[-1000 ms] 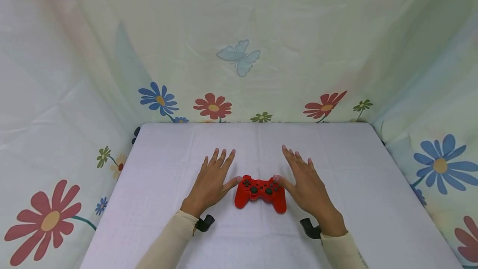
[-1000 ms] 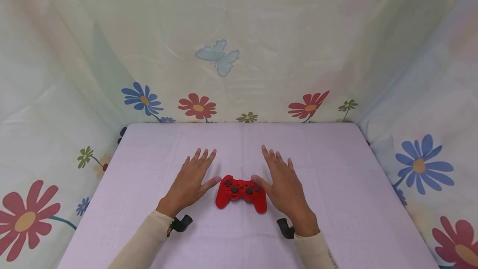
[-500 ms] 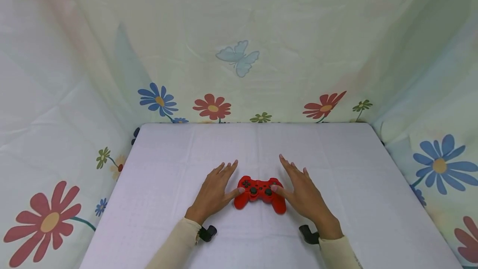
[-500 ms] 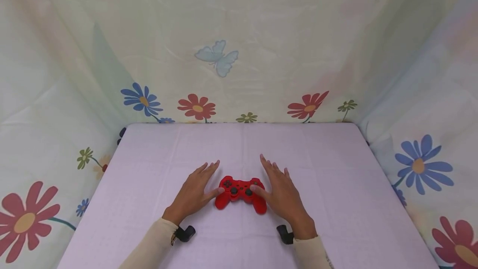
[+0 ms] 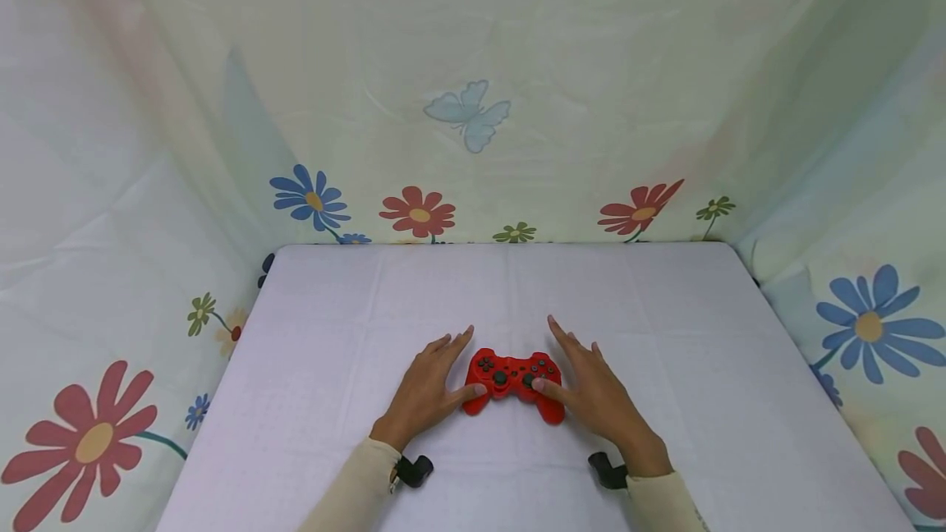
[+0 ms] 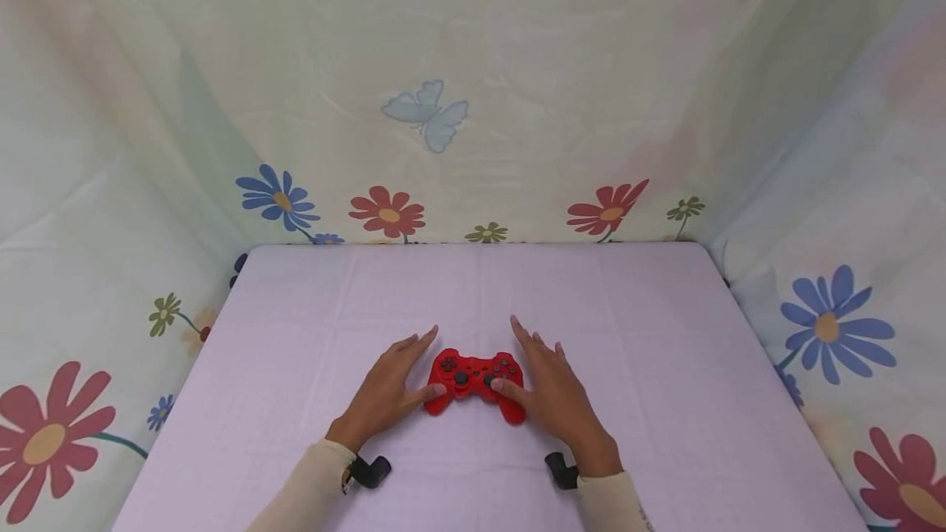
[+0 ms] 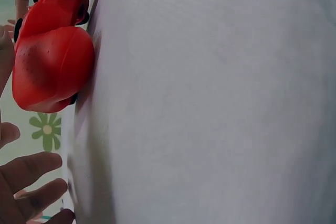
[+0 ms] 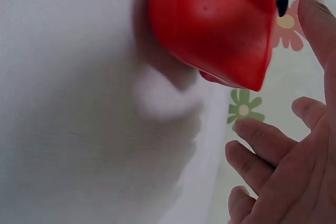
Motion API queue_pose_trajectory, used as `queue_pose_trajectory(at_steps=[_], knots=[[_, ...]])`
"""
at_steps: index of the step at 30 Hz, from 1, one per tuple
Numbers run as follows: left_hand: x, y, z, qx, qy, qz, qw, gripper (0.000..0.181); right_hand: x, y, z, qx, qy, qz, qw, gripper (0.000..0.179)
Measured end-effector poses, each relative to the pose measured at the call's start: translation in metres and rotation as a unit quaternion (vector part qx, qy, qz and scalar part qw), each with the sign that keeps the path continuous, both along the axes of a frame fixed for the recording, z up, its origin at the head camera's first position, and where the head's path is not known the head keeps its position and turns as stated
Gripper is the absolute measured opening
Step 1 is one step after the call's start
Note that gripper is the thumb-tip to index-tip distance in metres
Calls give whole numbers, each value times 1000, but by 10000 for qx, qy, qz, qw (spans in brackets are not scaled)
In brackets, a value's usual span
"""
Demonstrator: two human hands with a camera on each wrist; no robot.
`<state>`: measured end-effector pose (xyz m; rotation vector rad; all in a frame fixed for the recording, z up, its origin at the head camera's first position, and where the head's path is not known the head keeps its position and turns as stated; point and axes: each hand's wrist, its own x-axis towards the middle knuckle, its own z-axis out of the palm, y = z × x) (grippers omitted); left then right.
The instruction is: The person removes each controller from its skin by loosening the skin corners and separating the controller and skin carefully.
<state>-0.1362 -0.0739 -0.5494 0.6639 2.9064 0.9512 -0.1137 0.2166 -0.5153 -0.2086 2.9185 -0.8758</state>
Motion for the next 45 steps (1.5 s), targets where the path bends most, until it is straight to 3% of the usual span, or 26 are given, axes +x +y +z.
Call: queue_pose_trajectory(at_steps=[9,16,25,34,39,45], knots=[[0,1,-9,587,-137,3,9982,90,-1,0,-13,-310,-115,244,9992,101],[0,5,-11,628,-127,-88,9979,81,2,3,-16,-721,-95,493,9961,91],[-1,6,-12,877,-49,-101,9961,71,5,5,-22,-971,-31,515,9939,85],[1,7,-15,1351,-147,-18,9907,71,5,3,-22,-1227,-209,258,9919,93],[2,7,-14,1708,-220,3,9851,71,5,2,-22,-1594,-189,232,9868,95],[3,8,-9,2182,-293,105,9754,70,3,1,-25,-2349,-23,260,9717,95]])
